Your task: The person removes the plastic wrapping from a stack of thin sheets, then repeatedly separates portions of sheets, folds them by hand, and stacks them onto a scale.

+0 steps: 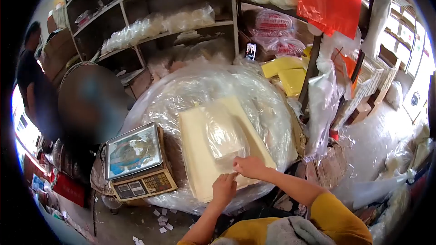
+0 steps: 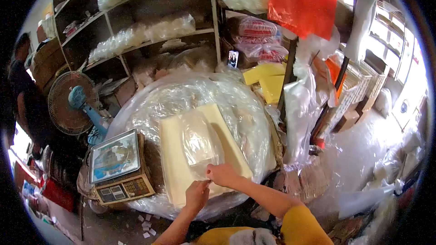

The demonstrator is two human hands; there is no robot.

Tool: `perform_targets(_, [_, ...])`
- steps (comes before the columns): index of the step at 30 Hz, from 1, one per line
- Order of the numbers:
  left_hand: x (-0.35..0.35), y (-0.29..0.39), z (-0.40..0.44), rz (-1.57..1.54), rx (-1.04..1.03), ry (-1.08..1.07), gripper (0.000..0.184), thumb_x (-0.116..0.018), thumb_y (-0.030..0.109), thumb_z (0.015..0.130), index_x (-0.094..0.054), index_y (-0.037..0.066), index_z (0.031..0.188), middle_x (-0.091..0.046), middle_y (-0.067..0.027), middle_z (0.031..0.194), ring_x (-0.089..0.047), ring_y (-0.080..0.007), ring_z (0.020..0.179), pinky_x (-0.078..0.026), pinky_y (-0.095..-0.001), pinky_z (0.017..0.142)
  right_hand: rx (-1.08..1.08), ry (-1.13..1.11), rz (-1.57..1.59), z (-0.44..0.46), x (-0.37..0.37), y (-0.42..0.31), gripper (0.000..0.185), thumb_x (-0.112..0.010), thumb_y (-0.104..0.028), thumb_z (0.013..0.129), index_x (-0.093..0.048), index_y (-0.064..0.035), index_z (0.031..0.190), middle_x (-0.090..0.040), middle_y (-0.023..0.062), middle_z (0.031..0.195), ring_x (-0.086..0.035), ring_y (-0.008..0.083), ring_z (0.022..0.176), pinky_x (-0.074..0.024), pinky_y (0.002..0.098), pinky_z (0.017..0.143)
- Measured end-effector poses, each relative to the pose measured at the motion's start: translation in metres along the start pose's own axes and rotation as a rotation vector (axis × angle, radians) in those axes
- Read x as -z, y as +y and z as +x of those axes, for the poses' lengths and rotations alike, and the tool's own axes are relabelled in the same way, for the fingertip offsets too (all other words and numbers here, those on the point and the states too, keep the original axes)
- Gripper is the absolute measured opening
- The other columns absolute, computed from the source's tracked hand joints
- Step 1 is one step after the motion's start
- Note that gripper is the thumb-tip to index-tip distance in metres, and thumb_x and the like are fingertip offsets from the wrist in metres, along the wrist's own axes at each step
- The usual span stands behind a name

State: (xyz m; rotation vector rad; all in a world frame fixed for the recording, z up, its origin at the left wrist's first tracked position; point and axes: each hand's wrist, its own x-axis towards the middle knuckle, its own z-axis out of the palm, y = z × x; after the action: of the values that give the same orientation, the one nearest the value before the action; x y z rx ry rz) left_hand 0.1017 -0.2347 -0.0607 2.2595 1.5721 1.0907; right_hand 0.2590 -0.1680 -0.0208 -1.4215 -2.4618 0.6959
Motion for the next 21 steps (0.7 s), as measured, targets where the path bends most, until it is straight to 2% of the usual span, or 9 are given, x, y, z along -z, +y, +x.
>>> perform_targets(2, [0.004,-0.002,-0.003,-0.023,-0.008,-0.056,0.018,-0.060,0.001,0.074,-0.067,0.010,0.088,-0.063,-0.0129,0.081,-0.059,-0.0269,0.080,-0.050,-0.0356,0.066,0.038,0.086,0.171,-0.010,0.004,0.000,0.017,-0.055,-0.023,0.086,-0.060,-0.0118,0.097,-0.067,0.0079,0.083,-0.064,0.0277,0.069,-0.0493,0.0369,0.061])
perform_targets(3, [0.008,-0.003,-0.002,-0.036,-0.014,-0.066,0.011,-0.058,-0.001,0.077,-0.067,0.006,0.082,-0.064,-0.0091,0.074,-0.061,-0.0219,0.075,-0.049,-0.0323,0.064,0.085,0.164,0.244,-0.018,0.004,-0.001,0.018,-0.055,-0.026,0.087,-0.061,-0.0119,0.096,-0.067,0.0082,0.081,-0.063,0.0279,0.070,-0.0491,0.0369,0.062])
perform_targets(5, [-0.011,-0.027,-0.012,-0.558,0.354,-0.151,0.008,-0.059,0.000,0.081,-0.066,0.004,0.081,-0.063,-0.0054,0.073,-0.060,-0.0166,0.070,-0.047,-0.0288,0.062,0.049,0.267,0.366,-0.036,0.014,-0.011,0.025,-0.055,-0.036,0.089,-0.063,-0.0125,0.094,-0.066,0.0104,0.080,-0.062,0.0292,0.071,-0.0482,0.0368,0.064])
perform_targets(7, [-0.014,-0.027,-0.019,-0.950,0.636,-0.230,0.009,-0.057,0.002,0.086,-0.064,0.000,0.081,-0.062,-0.0014,0.073,-0.056,-0.0093,0.067,-0.045,-0.0242,0.062,0.035,0.094,0.193,-0.047,0.005,-0.012,0.028,-0.056,-0.039,0.089,-0.063,-0.0123,0.094,-0.065,0.0116,0.079,-0.062,0.0302,0.069,-0.0479,0.0371,0.062])
perform_targets(10, [-0.018,-0.015,-0.018,-1.058,0.709,-0.300,0.012,-0.054,-0.001,0.083,-0.065,-0.001,0.088,-0.064,-0.0040,0.080,-0.058,-0.0105,0.069,-0.048,-0.0232,0.064,0.108,-0.048,0.069,-0.060,-0.023,0.000,0.030,-0.055,-0.039,0.090,-0.062,-0.0100,0.087,-0.062,0.0141,0.077,-0.060,0.0330,0.069,-0.0467,0.0371,0.060])
perform_targets(14, [0.017,0.014,-0.021,-0.540,0.237,-0.207,0.014,-0.056,-0.001,0.082,-0.065,0.004,0.091,-0.067,-0.0076,0.086,-0.061,-0.0140,0.073,-0.050,-0.0265,0.068,0.210,0.003,0.159,-0.080,-0.010,-0.001,0.031,-0.053,-0.034,0.093,-0.059,-0.0062,0.080,-0.058,0.0150,0.070,-0.059,0.0330,0.067,-0.0458,0.0373,0.058])
perform_targets(17, [0.031,-0.008,-0.029,-0.622,0.113,-0.045,0.015,-0.060,-0.001,0.078,-0.065,0.006,0.091,-0.067,-0.0099,0.089,-0.064,-0.0190,0.074,-0.051,-0.0288,0.069,0.301,0.047,0.151,-0.096,0.004,0.014,0.027,-0.057,-0.030,0.091,-0.062,-0.0057,0.080,-0.058,0.0147,0.069,-0.058,0.0323,0.063,-0.0458,0.0366,0.057])
perform_targets(18, [0.027,-0.037,-0.031,-0.558,0.399,-0.083,0.016,-0.063,0.001,0.075,-0.064,0.005,0.091,-0.066,-0.0093,0.089,-0.064,-0.0224,0.073,-0.052,-0.0312,0.068,0.206,0.073,0.138,-0.093,0.012,0.026,0.027,-0.057,-0.030,0.091,-0.062,-0.0059,0.080,-0.058,0.0147,0.068,-0.058,0.0320,0.063,-0.0458,0.0364,0.057])
perform_targets(21, [0.054,-0.039,-0.022,-0.195,0.369,0.044,0.018,-0.067,0.005,0.074,-0.061,0.006,0.091,-0.063,-0.0087,0.083,-0.064,-0.0221,0.068,-0.051,-0.0326,0.063,0.004,0.092,-0.019,-0.081,0.015,0.061,0.021,-0.059,-0.027,0.091,-0.065,-0.0071,0.085,-0.062,0.0130,0.076,-0.061,0.0272,0.067,-0.0485,0.0339,0.061])
